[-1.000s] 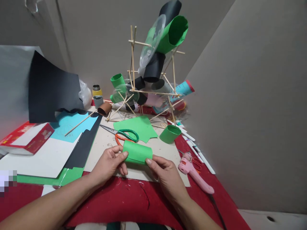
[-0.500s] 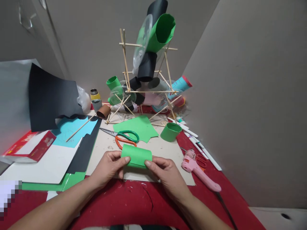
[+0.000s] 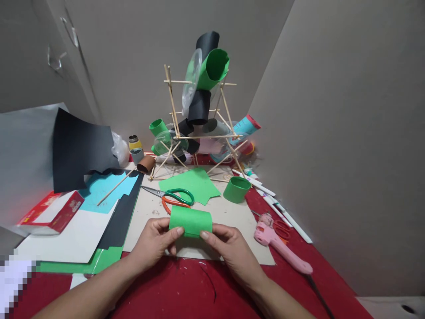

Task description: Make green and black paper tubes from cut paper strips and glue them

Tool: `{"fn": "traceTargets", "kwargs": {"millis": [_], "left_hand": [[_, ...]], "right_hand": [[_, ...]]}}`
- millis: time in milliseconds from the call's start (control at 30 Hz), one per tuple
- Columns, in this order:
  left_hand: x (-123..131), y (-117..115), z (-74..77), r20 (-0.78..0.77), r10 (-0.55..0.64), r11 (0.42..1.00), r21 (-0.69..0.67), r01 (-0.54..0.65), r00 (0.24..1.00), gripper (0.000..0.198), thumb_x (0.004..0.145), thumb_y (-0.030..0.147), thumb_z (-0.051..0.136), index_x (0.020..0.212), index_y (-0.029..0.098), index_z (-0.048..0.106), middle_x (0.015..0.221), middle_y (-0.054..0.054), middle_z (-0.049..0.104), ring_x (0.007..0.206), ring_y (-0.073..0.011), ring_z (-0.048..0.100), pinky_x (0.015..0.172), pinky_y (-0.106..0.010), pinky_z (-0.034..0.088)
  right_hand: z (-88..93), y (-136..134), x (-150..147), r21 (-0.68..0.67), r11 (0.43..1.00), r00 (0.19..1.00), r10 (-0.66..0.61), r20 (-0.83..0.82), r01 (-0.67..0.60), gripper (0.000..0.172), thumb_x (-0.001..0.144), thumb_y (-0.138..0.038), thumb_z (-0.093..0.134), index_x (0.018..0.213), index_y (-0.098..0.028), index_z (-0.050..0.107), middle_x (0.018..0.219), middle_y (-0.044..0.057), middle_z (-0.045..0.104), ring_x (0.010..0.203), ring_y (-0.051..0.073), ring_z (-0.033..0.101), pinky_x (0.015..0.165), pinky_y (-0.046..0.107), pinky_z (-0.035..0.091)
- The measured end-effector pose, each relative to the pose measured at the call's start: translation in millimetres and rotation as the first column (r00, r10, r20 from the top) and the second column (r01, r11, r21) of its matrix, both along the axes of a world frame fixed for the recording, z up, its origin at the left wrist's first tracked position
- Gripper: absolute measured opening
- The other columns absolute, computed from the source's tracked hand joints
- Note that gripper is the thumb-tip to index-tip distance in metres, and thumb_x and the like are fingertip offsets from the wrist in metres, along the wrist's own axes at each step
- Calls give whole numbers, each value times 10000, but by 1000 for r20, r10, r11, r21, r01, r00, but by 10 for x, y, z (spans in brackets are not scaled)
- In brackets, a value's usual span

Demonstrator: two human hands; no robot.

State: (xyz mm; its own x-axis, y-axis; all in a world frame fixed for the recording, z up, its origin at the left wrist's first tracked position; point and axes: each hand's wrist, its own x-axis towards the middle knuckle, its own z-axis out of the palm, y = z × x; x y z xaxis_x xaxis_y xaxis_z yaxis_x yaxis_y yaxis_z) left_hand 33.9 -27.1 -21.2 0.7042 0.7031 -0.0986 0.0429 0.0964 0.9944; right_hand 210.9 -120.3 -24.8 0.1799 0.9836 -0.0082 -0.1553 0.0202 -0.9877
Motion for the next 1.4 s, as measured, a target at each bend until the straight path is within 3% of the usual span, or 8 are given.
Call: {"fn": "traceTargets", "kwargs": {"millis": [467,600,733,867,967,1067,1200,1400], "left_hand": [[-16,-42,-18,16,13,995,99,-15,1000,319,840,432,641,822,116,681,547,11,565,465,-86,522,490,-193,405],[-26,-98,15,11,34,980,196,-35,999,296,869,401,608,800,120,671,567,0,582,508,-101,537,529,-214,437],[-69,-117,55,71,182,937,289,-195,981,266,886,364,596,1038,153,652,693,-8,648,543,-115,594,563,-236,478],[-109,-88,115,233,335,822,401,-404,913,250,924,314,553,1135,202,624,1072,-67,677,651,-105,623,664,-258,508],[-109,-65,133,302,369,792,392,-467,879,272,927,301,551,1182,217,590,1173,-84,640,822,-147,639,743,-282,519],[-91,-51,105,318,317,839,345,-420,894,355,914,308,573,1259,239,521,1280,-103,580,1038,-203,610,870,-341,508],[-65,-61,30,277,114,946,262,-189,954,730,832,313,691,1442,288,290,1431,-131,464,1296,-268,455,1048,-429,392],[-36,-102,4,253,-27,998,65,11,967,1019,716,319,800,1500,267,151,1387,-145,509,1249,-291,507,1059,-445,375]], "right_hand": [[22,4,-27,63,998,1000,-1,30,-1,254,740,-404,762,920,-226,790,878,40,742,860,226,627,815,319,467],[-49,33,-9,27,1000,998,-10,-55,11,217,741,-392,770,828,-195,789,649,1,657,655,139,570,701,254,474],[-138,61,43,-96,992,947,-109,-302,83,268,630,-396,851,696,-160,744,487,-60,471,425,36,332,396,154,277],[-141,67,92,-147,983,825,-175,-538,113,301,514,-297,918,641,-161,681,570,-58,507,453,36,398,381,141,277],[-129,56,111,-141,988,775,-142,-615,69,293,545,-266,910,648,-161,657,582,-59,514,455,36,401,375,139,285],[-146,48,119,-121,993,746,-86,-661,7,273,597,-247,890,644,-156,636,579,-58,513,455,34,398,373,137,289],[-192,48,105,-117,992,719,-55,-693,-37,275,622,-230,877,652,-162,612,572,-67,506,445,31,388,370,132,274],[-207,21,-33,-156,978,736,-2,-677,-141,237,681,-272,842,716,-167,632,579,-51,540,455,40,423,384,127,301]]}}
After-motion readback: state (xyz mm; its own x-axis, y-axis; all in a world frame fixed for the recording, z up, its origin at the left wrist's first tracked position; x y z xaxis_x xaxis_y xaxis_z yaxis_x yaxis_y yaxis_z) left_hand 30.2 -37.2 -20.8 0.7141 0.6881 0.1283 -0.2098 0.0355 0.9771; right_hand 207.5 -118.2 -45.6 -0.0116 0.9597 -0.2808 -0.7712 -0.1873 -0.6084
